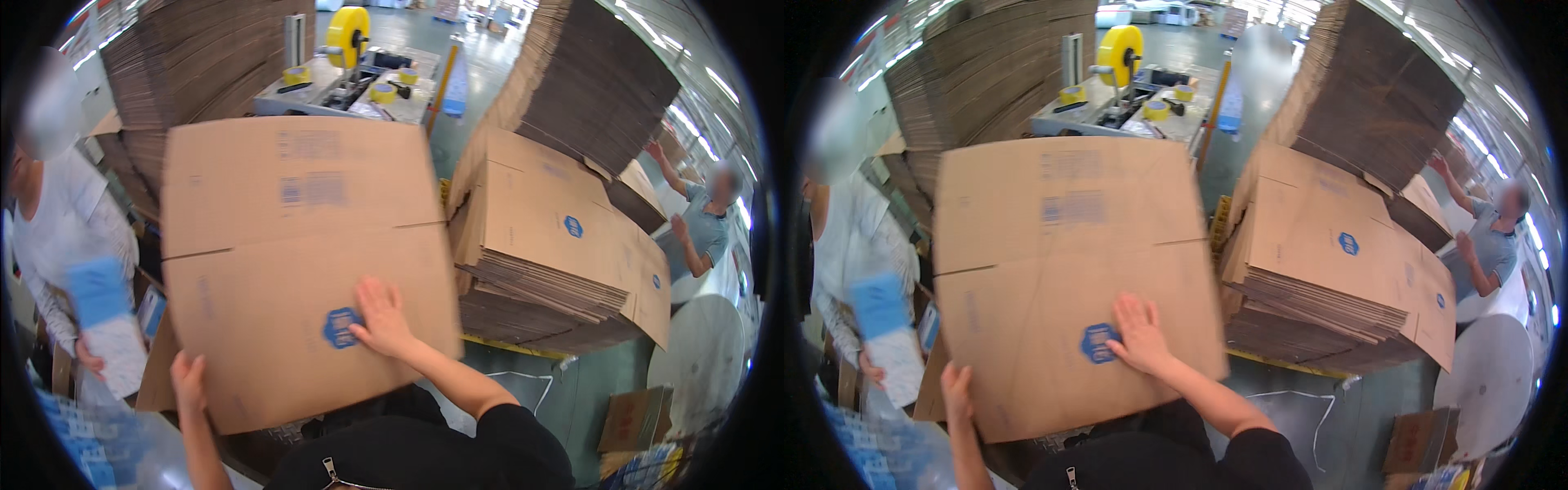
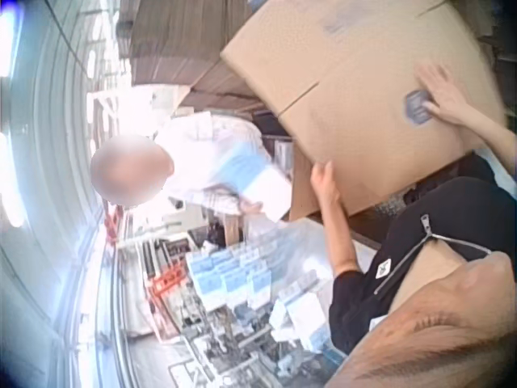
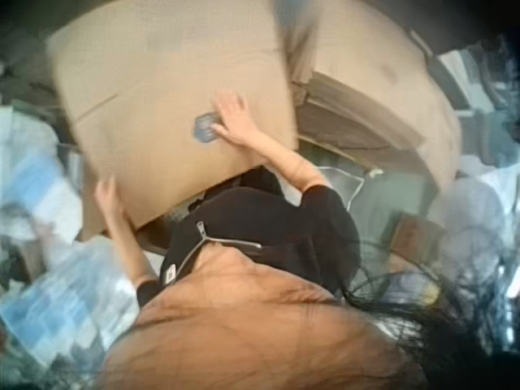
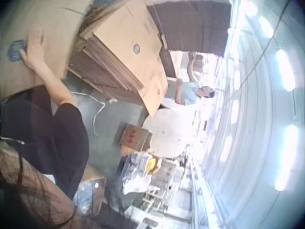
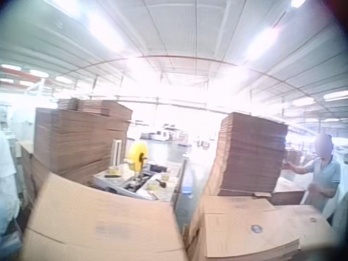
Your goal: The person packs boxes with rectangular product packages by hand on an assembly line, closes the box flaps, and places them onto a conveyor belt.
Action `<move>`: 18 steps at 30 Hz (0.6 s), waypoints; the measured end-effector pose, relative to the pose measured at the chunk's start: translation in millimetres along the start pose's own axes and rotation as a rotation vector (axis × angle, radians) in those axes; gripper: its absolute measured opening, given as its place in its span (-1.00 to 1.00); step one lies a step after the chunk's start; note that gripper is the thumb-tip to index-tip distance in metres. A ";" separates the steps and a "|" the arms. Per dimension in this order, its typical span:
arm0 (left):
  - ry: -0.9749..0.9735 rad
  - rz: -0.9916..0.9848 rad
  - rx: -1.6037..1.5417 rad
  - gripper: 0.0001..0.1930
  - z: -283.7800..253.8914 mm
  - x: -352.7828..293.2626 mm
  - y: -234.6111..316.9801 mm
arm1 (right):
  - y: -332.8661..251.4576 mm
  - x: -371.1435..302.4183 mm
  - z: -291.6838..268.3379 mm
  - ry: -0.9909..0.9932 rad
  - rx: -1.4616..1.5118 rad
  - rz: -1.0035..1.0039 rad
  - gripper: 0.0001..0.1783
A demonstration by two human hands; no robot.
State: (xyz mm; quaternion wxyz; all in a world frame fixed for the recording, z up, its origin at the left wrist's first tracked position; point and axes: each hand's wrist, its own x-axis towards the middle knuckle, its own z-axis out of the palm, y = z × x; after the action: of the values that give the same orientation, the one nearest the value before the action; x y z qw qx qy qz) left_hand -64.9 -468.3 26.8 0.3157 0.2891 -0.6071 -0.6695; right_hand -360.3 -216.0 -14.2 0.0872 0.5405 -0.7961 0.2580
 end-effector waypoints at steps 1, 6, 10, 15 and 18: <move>0.085 0.063 0.037 -0.72 -24.2 -32.7 22.9 | -2.5 6.9 19.8 -0.044 0.096 -0.081 -0.25; 0.285 0.011 0.887 -0.72 -11.6 -159.1 106.7 | -120.8 93.8 2.8 0.028 0.388 -0.671 -0.15; 0.149 -0.352 1.325 -0.69 20.7 -173.3 72.5 | -140.2 151.7 3.1 -0.063 0.340 -0.869 -0.10; 0.395 -0.234 0.963 -0.71 28.1 -167.7 55.3 | -76.3 147.1 42.2 -0.152 0.364 -1.159 -0.21; 0.449 -0.301 1.154 -0.82 15.2 -168.0 49.0 | -53.5 143.0 49.7 -0.081 0.551 -1.282 -0.40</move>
State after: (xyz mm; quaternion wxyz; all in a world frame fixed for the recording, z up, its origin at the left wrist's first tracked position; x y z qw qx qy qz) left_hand 33.4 -331.8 77.6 0.1311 0.6281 -0.7419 -0.1947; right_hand -362.1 -372.9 20.2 0.0524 0.9152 -0.2285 0.3278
